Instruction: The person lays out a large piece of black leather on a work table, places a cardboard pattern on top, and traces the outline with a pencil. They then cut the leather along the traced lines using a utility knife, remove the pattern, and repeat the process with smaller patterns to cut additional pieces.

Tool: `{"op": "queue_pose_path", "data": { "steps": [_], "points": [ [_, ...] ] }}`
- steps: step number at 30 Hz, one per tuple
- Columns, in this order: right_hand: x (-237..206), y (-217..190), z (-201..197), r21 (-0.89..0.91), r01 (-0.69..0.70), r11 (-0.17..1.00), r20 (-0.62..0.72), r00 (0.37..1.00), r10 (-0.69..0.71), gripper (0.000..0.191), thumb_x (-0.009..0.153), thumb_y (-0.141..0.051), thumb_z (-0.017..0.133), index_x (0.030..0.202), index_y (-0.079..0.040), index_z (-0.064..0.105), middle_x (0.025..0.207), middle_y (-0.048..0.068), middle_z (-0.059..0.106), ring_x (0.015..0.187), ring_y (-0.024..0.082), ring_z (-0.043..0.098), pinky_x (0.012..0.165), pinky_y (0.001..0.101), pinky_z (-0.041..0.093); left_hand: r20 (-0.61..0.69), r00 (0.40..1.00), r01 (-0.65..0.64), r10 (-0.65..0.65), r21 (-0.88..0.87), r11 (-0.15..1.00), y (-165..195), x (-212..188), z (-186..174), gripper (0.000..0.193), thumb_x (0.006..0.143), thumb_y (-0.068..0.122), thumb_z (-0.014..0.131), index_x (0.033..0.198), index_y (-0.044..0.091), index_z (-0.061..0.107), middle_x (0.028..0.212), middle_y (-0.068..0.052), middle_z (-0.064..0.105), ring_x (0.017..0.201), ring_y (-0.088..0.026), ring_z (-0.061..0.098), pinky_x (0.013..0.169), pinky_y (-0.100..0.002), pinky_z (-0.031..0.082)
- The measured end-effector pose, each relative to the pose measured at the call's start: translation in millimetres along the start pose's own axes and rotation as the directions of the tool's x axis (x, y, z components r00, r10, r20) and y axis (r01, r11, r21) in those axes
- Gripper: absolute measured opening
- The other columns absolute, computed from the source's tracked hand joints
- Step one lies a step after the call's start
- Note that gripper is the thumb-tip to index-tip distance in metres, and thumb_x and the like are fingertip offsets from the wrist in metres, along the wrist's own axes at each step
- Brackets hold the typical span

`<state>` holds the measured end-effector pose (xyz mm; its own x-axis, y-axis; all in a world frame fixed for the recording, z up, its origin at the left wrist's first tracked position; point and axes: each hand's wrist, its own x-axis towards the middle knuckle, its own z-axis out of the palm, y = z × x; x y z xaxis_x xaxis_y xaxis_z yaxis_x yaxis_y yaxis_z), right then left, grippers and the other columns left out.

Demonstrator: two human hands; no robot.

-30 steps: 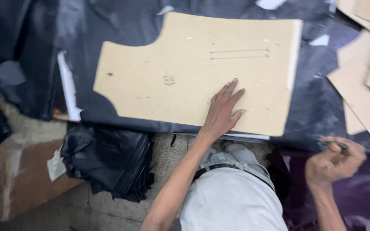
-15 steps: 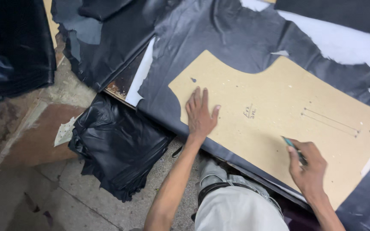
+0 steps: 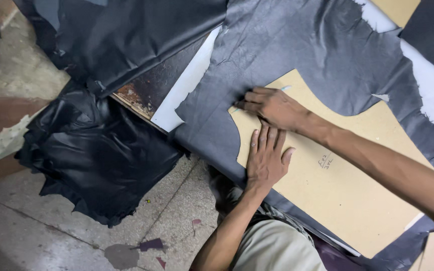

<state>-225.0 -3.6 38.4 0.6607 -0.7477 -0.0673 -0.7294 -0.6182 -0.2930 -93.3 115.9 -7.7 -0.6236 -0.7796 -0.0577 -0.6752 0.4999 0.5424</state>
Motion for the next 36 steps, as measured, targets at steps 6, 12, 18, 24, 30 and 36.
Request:
{"op": "queue_pose_path", "data": {
  "steps": [6,12,18,24,30,36],
  "points": [
    [30,14,0,-0.054,0.084,0.995,0.191,0.979,-0.073,0.056,0.069,-0.008,0.071,0.124,-0.003,0.068,0.121,0.010,0.063,0.117,0.030,0.058,0.101,0.0360,0.053,-0.149,0.989,-0.010,0.005,-0.031,0.999,-3,-1,13,0.064,0.105,0.049,0.043,0.157,0.011,0.043,0.159,-0.011,0.045,0.152,-0.027,0.035,0.127,-0.046,0.021],
    [33,0,-13,-0.083,0.080,0.993,0.271,0.961,-0.055,0.050,0.071,-0.011,0.070,0.120,-0.002,0.068,0.122,0.008,0.062,0.118,0.027,0.057,0.093,0.0320,0.054,-0.033,0.999,-0.009,0.007,-0.069,0.998,-4,-4,23,0.058,0.111,0.049,0.044,0.155,0.011,0.047,0.158,-0.010,0.047,0.149,-0.027,0.037,0.127,-0.046,0.022],
    [-6,32,-24,-0.243,0.114,0.963,0.293,0.955,-0.039,0.044,0.072,-0.017,0.067,0.115,-0.009,0.069,0.125,0.002,0.062,0.115,0.021,0.058,0.087,0.0284,0.055,-0.084,0.996,0.003,-0.002,0.011,1.000,1,-2,22,0.061,0.110,0.049,0.040,0.159,0.014,0.042,0.166,-0.007,0.038,0.155,-0.022,0.031,0.126,-0.044,0.017],
    [-80,110,-57,-0.384,0.068,0.921,0.240,0.970,0.028,0.058,0.074,-0.016,0.073,0.131,-0.008,0.072,0.106,-0.006,0.064,0.105,0.013,0.058,0.075,0.0218,0.055,-0.034,0.999,0.016,-0.013,0.107,0.994,4,1,19,0.063,0.110,0.052,0.036,0.163,0.018,0.034,0.168,-0.006,0.032,0.155,-0.020,0.028,0.126,-0.044,0.012],
    [-117,130,-63,-0.216,-0.142,0.966,0.132,0.976,0.173,0.057,0.067,-0.005,0.076,0.124,-0.001,0.075,0.096,0.002,0.065,0.087,0.020,0.056,0.074,0.0292,0.057,-0.042,0.999,0.015,-0.010,0.121,0.993,5,-2,27,0.062,0.111,0.052,0.037,0.163,0.018,0.035,0.168,-0.009,0.033,0.155,-0.023,0.028,0.126,-0.047,0.014],
    [-102,52,-46,0.263,-0.667,0.697,-0.163,0.682,0.713,0.021,0.095,-0.006,0.076,0.115,0.001,0.076,0.083,0.012,0.061,0.076,0.024,0.058,0.070,0.0353,0.050,-0.039,0.999,0.006,0.000,0.159,0.987,5,-4,33,0.062,0.110,0.052,0.040,0.162,0.018,0.039,0.166,-0.012,0.036,0.154,-0.027,0.030,0.125,-0.051,0.015]
  ]
}}
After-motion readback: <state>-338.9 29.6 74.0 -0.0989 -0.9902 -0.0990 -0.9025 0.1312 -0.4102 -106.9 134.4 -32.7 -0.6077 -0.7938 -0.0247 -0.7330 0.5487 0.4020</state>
